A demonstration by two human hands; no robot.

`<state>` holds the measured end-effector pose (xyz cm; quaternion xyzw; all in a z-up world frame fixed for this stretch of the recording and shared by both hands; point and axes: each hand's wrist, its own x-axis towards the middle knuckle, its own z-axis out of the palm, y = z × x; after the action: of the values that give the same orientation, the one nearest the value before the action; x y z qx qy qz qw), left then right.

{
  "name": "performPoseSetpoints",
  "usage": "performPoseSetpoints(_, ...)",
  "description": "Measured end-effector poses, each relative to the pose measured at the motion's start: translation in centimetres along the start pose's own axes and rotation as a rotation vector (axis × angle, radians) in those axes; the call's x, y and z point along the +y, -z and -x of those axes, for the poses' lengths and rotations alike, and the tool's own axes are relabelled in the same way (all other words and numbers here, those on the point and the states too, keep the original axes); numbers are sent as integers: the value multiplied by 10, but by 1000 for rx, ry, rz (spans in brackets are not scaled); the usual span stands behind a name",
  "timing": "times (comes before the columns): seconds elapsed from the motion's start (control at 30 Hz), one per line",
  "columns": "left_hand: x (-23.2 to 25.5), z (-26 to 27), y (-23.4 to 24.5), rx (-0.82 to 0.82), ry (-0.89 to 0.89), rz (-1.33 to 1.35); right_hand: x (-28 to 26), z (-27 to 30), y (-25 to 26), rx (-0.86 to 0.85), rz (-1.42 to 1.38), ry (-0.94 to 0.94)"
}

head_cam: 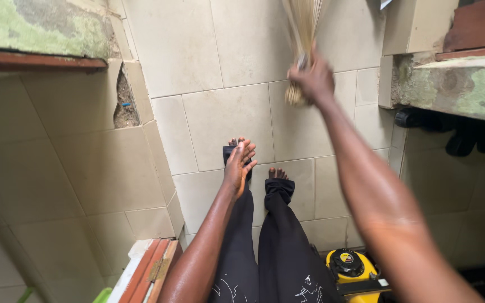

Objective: The person sweeps a tiled entryway with a handheld broom, moves several pairs of shoes by hand to organize them, and folds a black cloth on the floor.

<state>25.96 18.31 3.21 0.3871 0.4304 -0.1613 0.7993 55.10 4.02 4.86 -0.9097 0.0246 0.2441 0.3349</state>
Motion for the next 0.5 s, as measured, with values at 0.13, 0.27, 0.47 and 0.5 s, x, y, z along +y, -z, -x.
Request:
performPoseSetpoints(0.13, 18, -3, 2, 9, 44, -37, -62, 1, 65, -123, -462, -5)
performPoseSetpoints(0.27, 30, -6, -6, -11, 64, -59, -51, 85, 74, -68, -335, 50)
performPoseSetpoints(0.47, 43, -15, -17, -58, 88, -100, -6, 271, 64, -7, -80, -195)
performPoseSetpoints(0.5, 44, -17, -18, -68, 89, -107, -4, 307, 60, -53, -116, -306)
